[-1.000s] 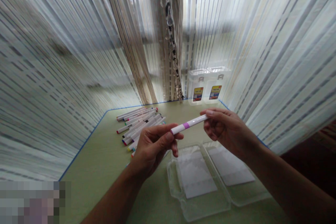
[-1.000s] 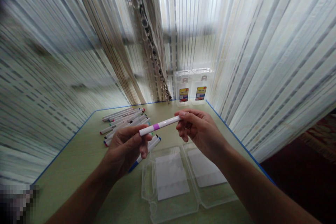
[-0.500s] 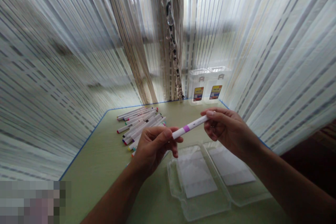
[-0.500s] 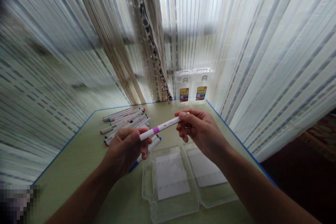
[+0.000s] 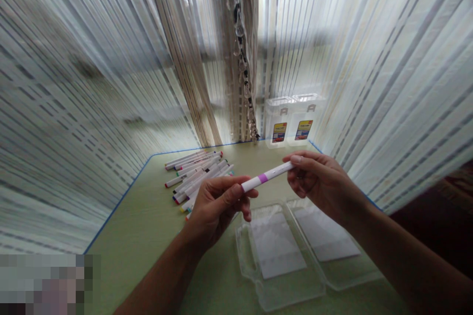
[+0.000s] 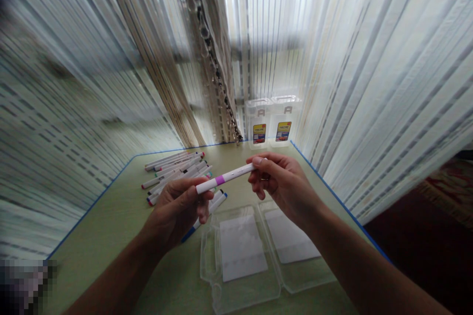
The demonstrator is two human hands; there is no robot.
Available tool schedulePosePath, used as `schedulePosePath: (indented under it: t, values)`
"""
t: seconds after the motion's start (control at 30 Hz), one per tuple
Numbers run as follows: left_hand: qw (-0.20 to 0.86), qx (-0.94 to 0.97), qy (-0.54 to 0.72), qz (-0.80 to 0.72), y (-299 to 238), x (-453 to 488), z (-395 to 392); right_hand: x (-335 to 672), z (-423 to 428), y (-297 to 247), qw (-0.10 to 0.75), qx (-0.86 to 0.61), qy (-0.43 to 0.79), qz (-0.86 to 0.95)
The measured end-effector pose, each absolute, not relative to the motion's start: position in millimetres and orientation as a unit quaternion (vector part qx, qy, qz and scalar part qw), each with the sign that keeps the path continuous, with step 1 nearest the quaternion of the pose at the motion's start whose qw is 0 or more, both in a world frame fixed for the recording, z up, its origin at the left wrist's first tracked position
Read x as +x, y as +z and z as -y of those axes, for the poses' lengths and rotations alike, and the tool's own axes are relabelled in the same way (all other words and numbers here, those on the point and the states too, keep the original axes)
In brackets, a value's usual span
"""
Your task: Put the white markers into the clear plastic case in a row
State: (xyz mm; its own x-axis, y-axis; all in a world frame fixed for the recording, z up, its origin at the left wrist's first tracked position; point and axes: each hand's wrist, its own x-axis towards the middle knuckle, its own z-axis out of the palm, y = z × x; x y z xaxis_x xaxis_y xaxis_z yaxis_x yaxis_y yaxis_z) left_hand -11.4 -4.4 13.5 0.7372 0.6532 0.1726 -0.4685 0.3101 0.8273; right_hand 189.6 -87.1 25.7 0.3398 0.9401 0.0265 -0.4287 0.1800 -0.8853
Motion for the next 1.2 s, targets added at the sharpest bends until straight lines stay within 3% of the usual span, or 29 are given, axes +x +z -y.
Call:
schedulePosePath:
  t: [0.73,1.2]
  values:
    - [0.787,0.475,0.366,-0.142,14.0,-8.6,3.9,187.7,87.8,23.9,0.710,-0.415,0.462,0.332]
    - [0.709,0.547,0.402,-0.190,7.9,-8.8,0.9,187.8,85.7,20.7,0.727,-0.426,0.405,0.356]
